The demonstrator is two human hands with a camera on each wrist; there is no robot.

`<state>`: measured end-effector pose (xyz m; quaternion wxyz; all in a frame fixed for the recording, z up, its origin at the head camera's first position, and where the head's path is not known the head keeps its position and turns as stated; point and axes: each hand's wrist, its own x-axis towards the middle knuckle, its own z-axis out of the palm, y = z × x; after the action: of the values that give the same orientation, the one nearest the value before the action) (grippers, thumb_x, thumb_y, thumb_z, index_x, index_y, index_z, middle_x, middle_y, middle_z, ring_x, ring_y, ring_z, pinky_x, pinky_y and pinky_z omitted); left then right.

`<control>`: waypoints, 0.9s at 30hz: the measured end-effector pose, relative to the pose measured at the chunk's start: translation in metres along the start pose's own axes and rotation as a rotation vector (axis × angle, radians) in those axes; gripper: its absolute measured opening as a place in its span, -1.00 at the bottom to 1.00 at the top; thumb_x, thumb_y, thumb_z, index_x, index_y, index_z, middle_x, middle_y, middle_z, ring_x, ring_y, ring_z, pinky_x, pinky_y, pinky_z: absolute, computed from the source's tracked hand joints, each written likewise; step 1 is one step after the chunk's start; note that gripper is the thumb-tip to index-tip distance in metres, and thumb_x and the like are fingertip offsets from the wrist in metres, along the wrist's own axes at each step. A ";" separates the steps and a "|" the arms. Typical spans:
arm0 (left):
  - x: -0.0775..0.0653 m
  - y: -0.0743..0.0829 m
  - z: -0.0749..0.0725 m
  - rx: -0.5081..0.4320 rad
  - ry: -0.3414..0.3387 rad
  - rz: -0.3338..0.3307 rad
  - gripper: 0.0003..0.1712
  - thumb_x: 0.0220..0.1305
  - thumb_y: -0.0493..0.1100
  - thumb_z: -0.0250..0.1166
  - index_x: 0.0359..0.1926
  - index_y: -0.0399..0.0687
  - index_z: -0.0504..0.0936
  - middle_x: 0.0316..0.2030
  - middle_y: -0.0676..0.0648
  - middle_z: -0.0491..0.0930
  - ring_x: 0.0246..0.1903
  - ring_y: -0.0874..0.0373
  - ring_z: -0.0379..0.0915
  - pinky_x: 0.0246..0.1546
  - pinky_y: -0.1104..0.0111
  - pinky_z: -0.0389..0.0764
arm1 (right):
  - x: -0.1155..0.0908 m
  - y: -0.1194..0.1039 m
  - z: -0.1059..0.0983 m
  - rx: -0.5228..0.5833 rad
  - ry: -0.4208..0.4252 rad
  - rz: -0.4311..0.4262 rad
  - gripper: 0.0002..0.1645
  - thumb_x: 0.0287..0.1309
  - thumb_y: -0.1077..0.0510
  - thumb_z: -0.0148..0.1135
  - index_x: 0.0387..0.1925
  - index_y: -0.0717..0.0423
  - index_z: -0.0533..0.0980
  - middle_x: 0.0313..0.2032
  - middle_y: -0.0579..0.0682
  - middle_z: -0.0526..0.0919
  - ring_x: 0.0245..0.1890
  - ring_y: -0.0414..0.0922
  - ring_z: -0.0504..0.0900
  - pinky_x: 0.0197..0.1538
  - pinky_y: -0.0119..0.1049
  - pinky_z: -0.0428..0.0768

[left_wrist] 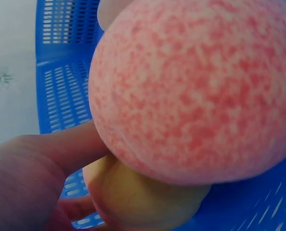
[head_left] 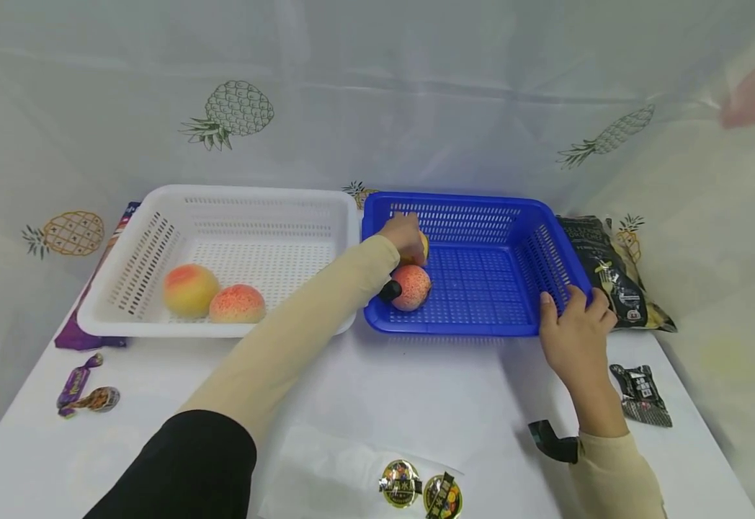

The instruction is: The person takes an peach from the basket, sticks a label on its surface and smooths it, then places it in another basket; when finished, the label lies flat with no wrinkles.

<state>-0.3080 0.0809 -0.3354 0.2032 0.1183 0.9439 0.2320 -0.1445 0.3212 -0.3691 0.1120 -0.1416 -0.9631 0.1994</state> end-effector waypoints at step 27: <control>-0.250 -0.233 -0.032 -0.092 0.704 -0.157 -0.06 0.03 0.22 0.21 0.20 -0.35 0.12 0.19 -0.44 -0.10 0.20 -0.31 -0.32 -0.06 -0.28 -0.17 | -0.016 -0.078 -0.014 -0.118 0.076 -0.178 -0.22 0.18 -0.12 -0.04 0.22 0.34 0.08 0.17 0.45 0.07 0.18 0.38 -0.03 -0.07 0.35 -0.03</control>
<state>-0.1299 -0.2128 -0.3407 -0.1119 -0.0508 0.9508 0.2844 -0.1437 0.2528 -0.3269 0.1570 -0.0692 -0.9771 0.1262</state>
